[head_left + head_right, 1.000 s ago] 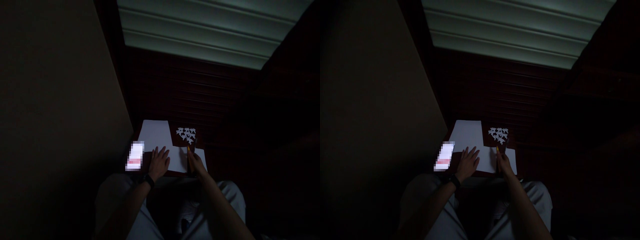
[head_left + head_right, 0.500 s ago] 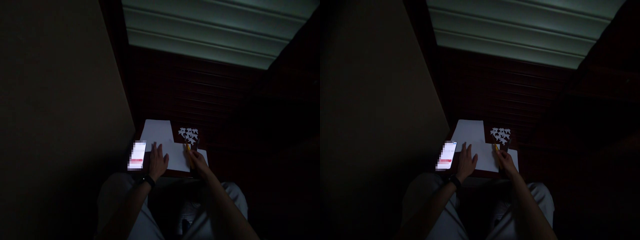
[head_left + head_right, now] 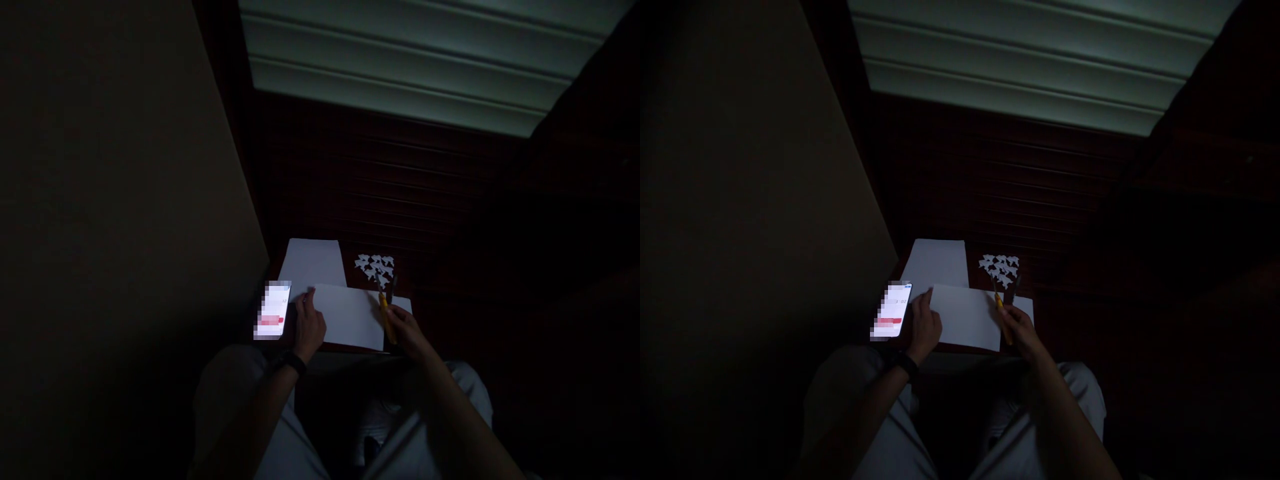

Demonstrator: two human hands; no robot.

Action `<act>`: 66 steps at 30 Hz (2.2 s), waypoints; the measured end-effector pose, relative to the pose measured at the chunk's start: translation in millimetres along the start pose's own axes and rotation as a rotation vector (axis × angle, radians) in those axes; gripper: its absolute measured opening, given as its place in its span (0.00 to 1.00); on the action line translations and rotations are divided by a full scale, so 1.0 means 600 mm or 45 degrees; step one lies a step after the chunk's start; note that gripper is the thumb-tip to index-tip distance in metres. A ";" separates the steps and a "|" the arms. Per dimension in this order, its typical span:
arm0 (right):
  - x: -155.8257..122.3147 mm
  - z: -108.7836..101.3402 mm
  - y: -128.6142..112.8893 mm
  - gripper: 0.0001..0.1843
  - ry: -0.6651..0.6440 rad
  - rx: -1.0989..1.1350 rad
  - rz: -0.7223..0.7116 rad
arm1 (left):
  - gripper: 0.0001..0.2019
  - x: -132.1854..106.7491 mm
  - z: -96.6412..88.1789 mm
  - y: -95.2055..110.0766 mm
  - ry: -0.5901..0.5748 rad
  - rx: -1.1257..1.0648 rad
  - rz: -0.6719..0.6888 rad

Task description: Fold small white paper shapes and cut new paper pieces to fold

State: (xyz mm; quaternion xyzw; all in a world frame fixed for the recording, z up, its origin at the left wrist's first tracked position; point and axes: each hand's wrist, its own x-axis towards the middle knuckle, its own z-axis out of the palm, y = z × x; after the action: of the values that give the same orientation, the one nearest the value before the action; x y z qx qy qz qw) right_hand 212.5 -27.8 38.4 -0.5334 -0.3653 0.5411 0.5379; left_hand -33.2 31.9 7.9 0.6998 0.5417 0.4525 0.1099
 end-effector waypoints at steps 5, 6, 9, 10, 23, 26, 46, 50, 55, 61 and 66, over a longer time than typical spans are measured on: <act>-0.004 -0.029 -0.001 0.24 0.094 0.083 0.009 | 0.28 -0.003 0.011 -0.024 0.076 -0.035 -0.066; -0.003 -0.037 -0.002 0.26 0.155 0.033 -0.007 | 0.27 -0.004 0.013 -0.028 0.095 -0.042 -0.083; 0.000 -0.061 -0.003 0.28 0.358 -0.362 -0.120 | 0.23 -0.005 0.017 -0.035 0.144 -0.087 -0.115; 0.000 -0.067 -0.003 0.28 0.384 -0.553 -0.178 | 0.21 -0.006 0.018 -0.036 0.155 -0.104 -0.125; -0.031 -0.047 0.011 0.15 -0.001 -1.755 -0.672 | 0.19 -0.005 0.025 -0.052 0.241 -0.110 -0.189; -0.035 -0.037 0.012 0.16 -0.044 -1.763 -0.700 | 0.19 -0.003 0.025 -0.052 0.237 -0.098 -0.183; -0.026 0.000 0.030 0.07 -0.086 -1.629 -0.775 | 0.18 0.007 0.011 -0.020 0.103 0.063 -0.077; -0.026 0.000 0.034 0.08 -0.118 -1.622 -0.793 | 0.15 0.008 0.004 -0.011 -0.024 0.196 0.039; -0.032 0.000 0.044 0.10 -0.081 -1.594 -0.791 | 0.15 -0.003 0.001 0.005 -0.271 0.314 0.290; -0.052 -0.004 0.055 0.08 -0.070 -1.591 -0.812 | 0.17 -0.011 0.008 0.007 -0.388 0.398 0.359; -0.068 -0.003 0.050 0.08 -0.077 -1.611 -0.853 | 0.18 -0.010 0.011 0.000 -0.420 0.429 0.389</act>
State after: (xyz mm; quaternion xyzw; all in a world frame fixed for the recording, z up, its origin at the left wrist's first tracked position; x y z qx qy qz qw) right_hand 202.2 -72.2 16.5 -0.5870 -0.7679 0.0457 0.2525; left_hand -28.0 28.9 0.9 0.8460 0.4723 0.2474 0.0090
